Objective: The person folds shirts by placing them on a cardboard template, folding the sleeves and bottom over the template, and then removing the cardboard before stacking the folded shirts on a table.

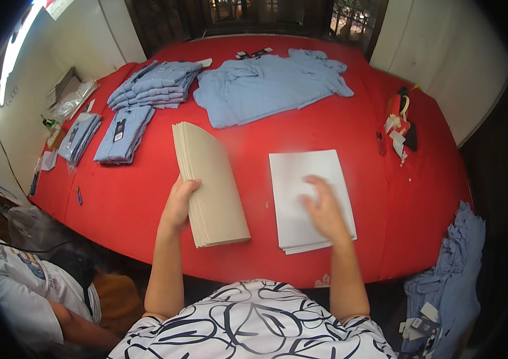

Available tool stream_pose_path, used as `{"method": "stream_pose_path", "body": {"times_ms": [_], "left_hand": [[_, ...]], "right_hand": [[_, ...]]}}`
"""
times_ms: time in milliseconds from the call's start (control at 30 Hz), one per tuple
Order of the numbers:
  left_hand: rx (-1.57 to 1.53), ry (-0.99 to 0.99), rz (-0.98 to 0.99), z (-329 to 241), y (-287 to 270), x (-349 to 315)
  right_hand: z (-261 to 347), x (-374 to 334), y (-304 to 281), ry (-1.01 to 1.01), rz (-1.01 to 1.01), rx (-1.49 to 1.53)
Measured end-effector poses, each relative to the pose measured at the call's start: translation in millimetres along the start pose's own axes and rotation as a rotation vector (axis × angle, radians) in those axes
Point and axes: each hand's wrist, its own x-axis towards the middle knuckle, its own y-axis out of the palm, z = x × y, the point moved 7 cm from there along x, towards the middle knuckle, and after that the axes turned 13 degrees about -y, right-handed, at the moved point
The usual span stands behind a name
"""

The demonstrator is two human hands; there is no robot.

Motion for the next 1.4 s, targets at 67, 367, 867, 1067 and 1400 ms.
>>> {"method": "stream_pose_path", "body": {"times_ms": [67,367,867,1067,1400], "left_hand": [[-0.027,0.046,0.041,-4.1,10.9,-2.1],[-0.031,0.007,0.149,-1.2,54.7,1.0],[0.045,0.034,0.147,-3.2,44.1,4.3],[0.049,-0.003,0.156,-1.4,41.6,6.0],[0.049,0.001,0.179,-0.4,59.1,6.3]], "right_hand": [[61.4,28.0,51.7,0.055,0.21,0.366],[97.2,60.5,101.9,-0.033,0.366,0.57],[106.2,63.5,98.9,0.006,0.38,0.82],[115.2,66.4,84.1,-0.052,0.309,0.8],[102.3,66.8,76.3,0.031,0.253,0.444]]}}
